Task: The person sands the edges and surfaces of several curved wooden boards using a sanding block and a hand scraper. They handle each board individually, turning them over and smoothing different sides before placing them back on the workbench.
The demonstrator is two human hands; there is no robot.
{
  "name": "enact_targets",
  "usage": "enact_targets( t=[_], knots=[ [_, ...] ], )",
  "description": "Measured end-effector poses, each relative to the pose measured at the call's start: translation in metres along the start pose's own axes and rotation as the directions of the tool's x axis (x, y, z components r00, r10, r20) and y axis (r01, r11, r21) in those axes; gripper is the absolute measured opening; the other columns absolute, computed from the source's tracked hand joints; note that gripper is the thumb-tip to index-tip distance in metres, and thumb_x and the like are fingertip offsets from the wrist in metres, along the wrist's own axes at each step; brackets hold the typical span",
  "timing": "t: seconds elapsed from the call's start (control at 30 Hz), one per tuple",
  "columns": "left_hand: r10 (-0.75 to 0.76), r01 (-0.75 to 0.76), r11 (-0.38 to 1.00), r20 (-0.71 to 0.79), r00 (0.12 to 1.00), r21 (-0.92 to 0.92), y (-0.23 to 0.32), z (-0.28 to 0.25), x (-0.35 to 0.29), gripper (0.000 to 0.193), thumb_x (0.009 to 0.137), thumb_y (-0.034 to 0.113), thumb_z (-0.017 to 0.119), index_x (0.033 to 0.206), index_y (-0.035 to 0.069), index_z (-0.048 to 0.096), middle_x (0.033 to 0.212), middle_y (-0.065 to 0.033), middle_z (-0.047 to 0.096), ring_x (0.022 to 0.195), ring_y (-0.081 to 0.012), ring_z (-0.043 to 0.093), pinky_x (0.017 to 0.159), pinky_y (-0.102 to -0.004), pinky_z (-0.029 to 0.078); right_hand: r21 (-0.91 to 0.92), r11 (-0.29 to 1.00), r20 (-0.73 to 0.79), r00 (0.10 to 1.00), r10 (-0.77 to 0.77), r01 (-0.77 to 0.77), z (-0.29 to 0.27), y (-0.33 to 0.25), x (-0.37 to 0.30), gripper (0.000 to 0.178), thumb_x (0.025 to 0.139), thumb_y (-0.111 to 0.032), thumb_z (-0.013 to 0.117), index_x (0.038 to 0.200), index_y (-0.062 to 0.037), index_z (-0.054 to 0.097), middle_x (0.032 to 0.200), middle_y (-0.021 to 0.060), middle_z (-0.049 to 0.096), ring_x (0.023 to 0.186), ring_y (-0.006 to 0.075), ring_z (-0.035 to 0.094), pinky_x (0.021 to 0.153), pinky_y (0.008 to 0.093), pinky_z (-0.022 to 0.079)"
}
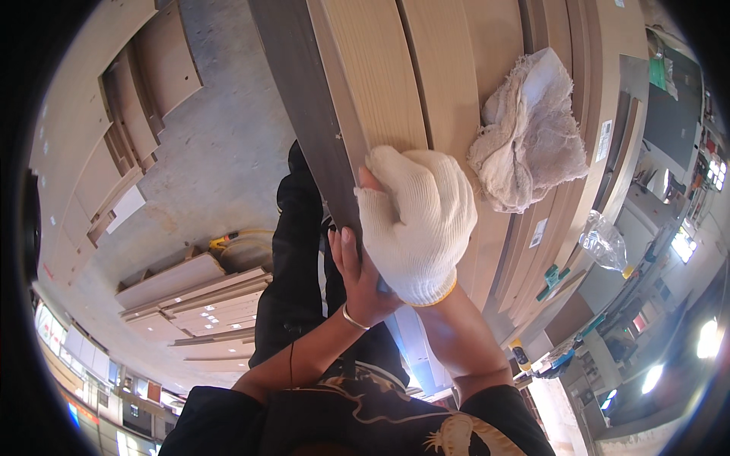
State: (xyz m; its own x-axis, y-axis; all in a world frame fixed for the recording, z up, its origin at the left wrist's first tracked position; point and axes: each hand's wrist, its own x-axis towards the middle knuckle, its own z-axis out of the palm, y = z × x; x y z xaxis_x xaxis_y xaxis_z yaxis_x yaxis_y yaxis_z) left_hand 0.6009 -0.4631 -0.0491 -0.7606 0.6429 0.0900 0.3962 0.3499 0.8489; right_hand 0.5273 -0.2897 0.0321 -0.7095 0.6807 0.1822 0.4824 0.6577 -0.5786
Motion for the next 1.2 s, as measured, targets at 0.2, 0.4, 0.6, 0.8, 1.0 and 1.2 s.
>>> enact_targets(
  t=[0.2, 0.4, 0.6, 0.8, 1.0, 1.2],
  knots=[
    [-0.004, 0.004, 1.000, 0.007, 1.000, -0.024, 0.001, -0.001, -0.002, 0.089, 0.099, 0.064, 0.066, 0.150, -0.008, 0.055, 0.174, -0.0284, 0.032, 0.157, -0.0586, 0.033, 0.126, -0.0752, 0.020, -0.010, 0.999, 0.011, 0.999, 0.046, -0.045, 0.002, -0.006, 0.012, 0.035, 0.078, -0.001, 0.089, 0.110, -0.0081, 0.077, 0.098, 0.0123, 0.072, 0.082, 0.0343, 0.070, 0.072, 0.0449, 0.054],
    [-0.018, 0.019, 0.999, 0.020, 1.000, -0.032, 0.002, -0.003, -0.002, 0.086, 0.100, 0.062, 0.068, 0.148, -0.008, 0.056, 0.174, -0.0281, 0.032, 0.156, -0.0590, 0.034, 0.126, -0.0763, 0.021, -0.022, 1.000, -0.009, 1.000, -0.013, 0.013, 0.007, -0.006, 0.032, 0.032, 0.079, 0.006, 0.087, 0.108, -0.0019, 0.076, 0.095, 0.0130, 0.073, 0.078, 0.0268, 0.070, 0.069, 0.0348, 0.054],
    [-0.010, 0.010, 0.999, 0.017, 1.000, -0.050, 0.003, -0.004, -0.001, 0.085, 0.098, 0.061, 0.071, 0.146, -0.008, 0.058, 0.174, -0.0276, 0.033, 0.155, -0.0598, 0.035, 0.125, -0.0768, 0.021, -0.028, 0.999, -0.021, 0.999, -0.024, 0.023, 0.018, -0.010, 0.054, 0.026, 0.083, 0.009, 0.086, 0.105, 0.0007, 0.077, 0.095, 0.0121, 0.073, 0.076, 0.0205, 0.069, 0.067, 0.0292, 0.053],
    [-0.011, 0.013, 0.999, 0.032, 0.999, -0.044, 0.004, -0.006, -0.001, 0.084, 0.098, 0.061, 0.071, 0.142, -0.009, 0.060, 0.174, -0.0270, 0.033, 0.154, -0.0599, 0.036, 0.125, -0.0771, 0.022, 0.005, 0.997, -0.028, 0.997, 0.076, -0.076, 0.024, -0.016, 0.067, 0.032, 0.077, -0.002, 0.090, 0.105, -0.0087, 0.076, 0.095, 0.0127, 0.072, 0.080, 0.0350, 0.070, 0.070, 0.0444, 0.054],
    [-0.016, 0.018, 0.999, 0.045, 0.999, -0.044, 0.005, -0.006, -0.004, 0.083, 0.098, 0.062, 0.071, 0.139, -0.010, 0.062, 0.175, -0.0267, 0.031, 0.154, -0.0600, 0.035, 0.124, -0.0776, 0.023, -0.022, 1.000, -0.035, 0.999, 0.000, -0.001, 0.028, -0.014, 0.084, 0.023, 0.087, 0.006, 0.085, 0.108, 0.0012, 0.078, 0.094, 0.0082, 0.073, 0.074, 0.0096, 0.064, 0.064, 0.0233, 0.048],
    [-0.010, 0.011, 1.000, 0.046, 0.999, -0.021, 0.005, -0.007, -0.005, 0.084, 0.099, 0.063, 0.070, 0.139, -0.010, 0.061, 0.175, -0.0263, 0.031, 0.154, -0.0596, 0.035, 0.124, -0.0779, 0.023, -0.002, 0.999, -0.040, 0.998, 0.044, -0.044, 0.030, -0.017, 0.092, 0.022, 0.088, 0.005, 0.086, 0.108, 0.0008, 0.078, 0.095, 0.0087, 0.074, 0.076, 0.0099, 0.065, 0.065, 0.0231, 0.049]
  ],
)
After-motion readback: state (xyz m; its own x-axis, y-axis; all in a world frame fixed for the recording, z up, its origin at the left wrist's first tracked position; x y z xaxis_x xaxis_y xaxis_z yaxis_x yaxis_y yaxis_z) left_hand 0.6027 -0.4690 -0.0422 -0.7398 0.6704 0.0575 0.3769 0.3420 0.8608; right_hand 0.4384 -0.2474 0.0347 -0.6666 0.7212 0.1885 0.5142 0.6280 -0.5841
